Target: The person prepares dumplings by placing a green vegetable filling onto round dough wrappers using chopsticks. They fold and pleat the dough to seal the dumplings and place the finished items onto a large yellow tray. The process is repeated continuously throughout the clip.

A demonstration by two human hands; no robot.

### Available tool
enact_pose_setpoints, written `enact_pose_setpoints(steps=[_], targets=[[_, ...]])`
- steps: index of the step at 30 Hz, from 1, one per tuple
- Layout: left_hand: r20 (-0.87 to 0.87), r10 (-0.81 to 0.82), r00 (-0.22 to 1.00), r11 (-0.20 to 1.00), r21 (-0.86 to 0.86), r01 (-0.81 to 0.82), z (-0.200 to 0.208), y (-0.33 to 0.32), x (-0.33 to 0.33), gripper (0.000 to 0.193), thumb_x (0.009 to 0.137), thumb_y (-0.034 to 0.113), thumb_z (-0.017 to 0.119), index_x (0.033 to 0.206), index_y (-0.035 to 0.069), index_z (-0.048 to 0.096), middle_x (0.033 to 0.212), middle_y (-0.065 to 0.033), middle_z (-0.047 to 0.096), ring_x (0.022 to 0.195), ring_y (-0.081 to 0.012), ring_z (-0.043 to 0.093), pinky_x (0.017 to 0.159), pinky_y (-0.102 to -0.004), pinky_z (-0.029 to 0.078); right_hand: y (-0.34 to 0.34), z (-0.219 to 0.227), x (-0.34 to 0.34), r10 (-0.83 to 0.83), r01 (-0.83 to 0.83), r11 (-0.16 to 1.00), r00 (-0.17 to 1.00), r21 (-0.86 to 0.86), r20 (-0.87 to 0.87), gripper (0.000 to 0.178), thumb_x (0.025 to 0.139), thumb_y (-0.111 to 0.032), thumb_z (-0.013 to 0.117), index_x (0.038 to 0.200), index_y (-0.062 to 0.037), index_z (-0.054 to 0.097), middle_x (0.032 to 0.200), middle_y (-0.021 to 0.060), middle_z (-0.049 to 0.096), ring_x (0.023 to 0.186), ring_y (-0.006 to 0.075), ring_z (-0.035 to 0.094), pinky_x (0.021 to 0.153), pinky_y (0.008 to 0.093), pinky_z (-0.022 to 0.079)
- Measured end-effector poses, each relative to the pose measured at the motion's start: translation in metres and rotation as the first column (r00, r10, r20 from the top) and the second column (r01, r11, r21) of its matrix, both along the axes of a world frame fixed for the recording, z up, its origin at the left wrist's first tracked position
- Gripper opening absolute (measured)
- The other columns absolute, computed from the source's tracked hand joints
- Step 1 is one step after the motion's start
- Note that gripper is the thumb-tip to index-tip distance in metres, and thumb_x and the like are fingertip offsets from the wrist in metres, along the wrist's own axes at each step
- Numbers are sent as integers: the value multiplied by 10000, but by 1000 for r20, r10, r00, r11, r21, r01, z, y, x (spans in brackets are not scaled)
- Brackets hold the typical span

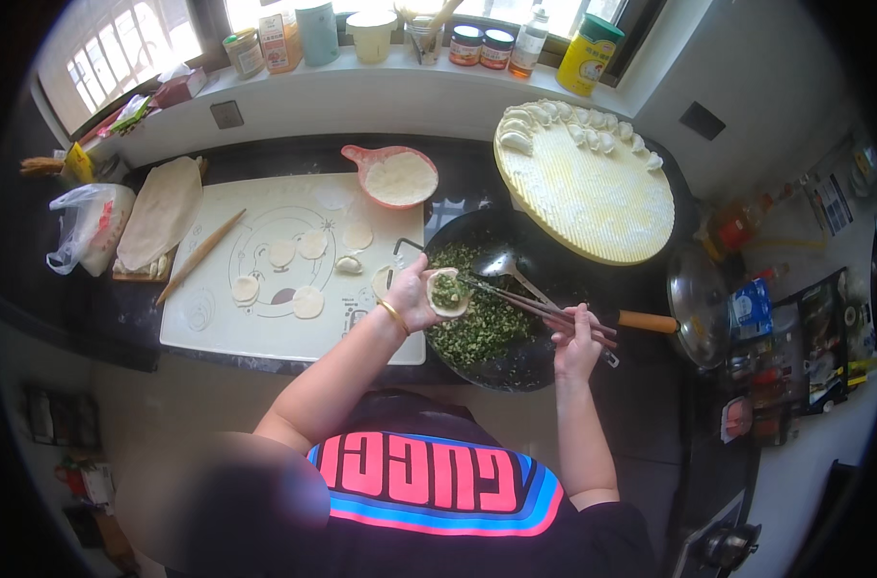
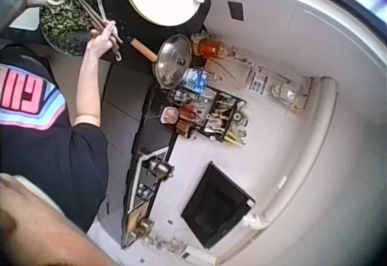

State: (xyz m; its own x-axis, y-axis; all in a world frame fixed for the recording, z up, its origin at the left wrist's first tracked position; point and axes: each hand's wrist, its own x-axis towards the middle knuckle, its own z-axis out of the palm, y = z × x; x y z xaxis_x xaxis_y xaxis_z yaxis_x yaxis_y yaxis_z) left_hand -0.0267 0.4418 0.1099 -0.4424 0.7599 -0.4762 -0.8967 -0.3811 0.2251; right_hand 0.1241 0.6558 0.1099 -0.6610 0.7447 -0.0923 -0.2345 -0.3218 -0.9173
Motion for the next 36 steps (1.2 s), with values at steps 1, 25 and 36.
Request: enact_pose_setpoints(steps=[1,25,36], targets=[[-5,4,1000,1000,-11,-4,-2,0,0,608,913,499,198,1148,-20,412,1129,-196,494,1063,-366,472,906,-516,372,0,-3,-1,-19,19,1000,1000,0,-3,204,875,-210,530,812,-17,544,734,105,608,584,213,632,366,196,422],[45,-8,999,1000,1,8,-16,2,0,599,913,501,197,1156,-8,400,1132,-189,481,1072,-358,457,912,-540,369,4,-6,14,5,-6,1000,999,-17,-45,219,882,-207,516,792,-10,550,701,104,597,573,213,629,348,204,420],[45,-8,999,1000,-16,9,-7,4,2,619,916,495,153,1133,-17,427,1130,-192,482,1069,-362,454,925,-526,361,3,-6,14,-17,14,998,998,-63,-52,225,889,-227,502,803,-25,553,714,114,617,586,207,633,367,196,404]])
